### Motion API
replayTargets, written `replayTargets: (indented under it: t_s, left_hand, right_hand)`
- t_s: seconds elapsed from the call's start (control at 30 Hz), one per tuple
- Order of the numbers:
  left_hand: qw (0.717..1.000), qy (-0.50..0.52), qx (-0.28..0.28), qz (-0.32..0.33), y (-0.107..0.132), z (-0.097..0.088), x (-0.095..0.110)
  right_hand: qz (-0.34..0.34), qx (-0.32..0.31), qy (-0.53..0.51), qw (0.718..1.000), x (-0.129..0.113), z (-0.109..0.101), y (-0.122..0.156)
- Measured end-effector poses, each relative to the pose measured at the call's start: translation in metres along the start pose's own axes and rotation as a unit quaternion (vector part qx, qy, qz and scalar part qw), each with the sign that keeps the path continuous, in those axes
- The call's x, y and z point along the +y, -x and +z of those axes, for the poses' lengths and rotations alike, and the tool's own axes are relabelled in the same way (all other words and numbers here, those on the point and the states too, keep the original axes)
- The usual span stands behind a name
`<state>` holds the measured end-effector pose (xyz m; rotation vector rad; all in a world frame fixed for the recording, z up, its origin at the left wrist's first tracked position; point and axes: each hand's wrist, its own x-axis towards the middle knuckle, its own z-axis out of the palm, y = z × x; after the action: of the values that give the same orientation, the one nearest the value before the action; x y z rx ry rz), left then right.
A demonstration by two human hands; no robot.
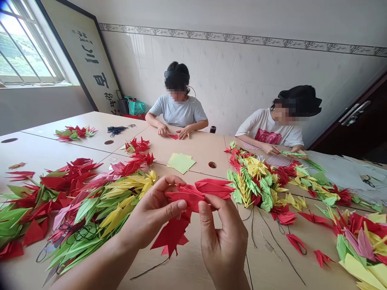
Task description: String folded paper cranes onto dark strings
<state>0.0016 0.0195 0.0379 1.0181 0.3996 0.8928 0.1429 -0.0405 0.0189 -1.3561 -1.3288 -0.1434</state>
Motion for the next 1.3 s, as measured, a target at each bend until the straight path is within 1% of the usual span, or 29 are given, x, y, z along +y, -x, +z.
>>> replayTargets:
  t_s: [0.13, 0.27, 0.4, 0.5, 0.53, 0.6, 0.7, 0.8, 0.97, 1.0, 1.1, 1.17, 1.3]
  left_hand:
    - [0.998, -0.04, 0.025, 0.036, 0.001, 0.0, 0.002]
    - [0.995, -0.075, 0.044, 0.046, 0.0, 0.001, 0.004]
    - [0.994, -0.085, 0.055, 0.049, 0.0, 0.0, 0.004]
    - [0.995, -0.078, 0.054, 0.028, 0.0, -0.001, 0.004]
    - [0.996, -0.072, 0.049, 0.02, 0.0, -0.001, 0.005]
    - [0.998, -0.055, 0.037, 0.008, -0.001, -0.002, 0.005]
    - [0.999, -0.033, 0.023, -0.007, -0.002, -0.005, 0.006]
    - [0.999, -0.023, 0.021, -0.019, -0.004, -0.008, 0.006]
    - [0.999, -0.033, 0.03, -0.028, -0.006, -0.01, 0.003]
    - [0.999, -0.033, 0.03, -0.03, -0.006, -0.01, 0.002]
    - [0.999, -0.024, 0.034, -0.026, -0.007, -0.008, 0.003]
    - [0.999, -0.02, 0.042, -0.008, -0.006, -0.008, 0.003]
    - [0.999, 0.002, 0.04, 0.02, -0.006, -0.007, 0.003]
  right_hand:
    - [0.015, -0.017, 0.01, 1.0, 0.002, -0.001, -0.002]
    - [0.028, -0.021, -0.007, 0.999, 0.005, 0.001, -0.001]
    - [0.024, 0.013, -0.078, 0.997, 0.007, 0.005, 0.0]
    - [0.021, 0.054, -0.143, 0.988, 0.007, 0.008, 0.001]
    - [0.011, 0.062, -0.158, 0.985, 0.006, 0.009, 0.001]
    - [-0.029, 0.067, -0.175, 0.982, 0.006, 0.01, 0.0]
    - [-0.087, 0.072, -0.168, 0.979, 0.004, 0.011, -0.002]
    - [-0.106, 0.084, -0.152, 0.979, 0.004, 0.011, -0.002]
    - [-0.149, 0.025, -0.151, 0.977, 0.01, 0.007, 0.0]
    - [-0.147, 0.011, -0.158, 0.976, 0.011, 0.005, 0.001]
    - [-0.09, -0.048, -0.183, 0.978, 0.01, -0.002, 0.002]
    - [-0.056, -0.083, -0.188, 0.977, 0.006, -0.007, 0.001]
    - [-0.038, -0.112, -0.219, 0.969, 0.002, -0.014, -0.002]
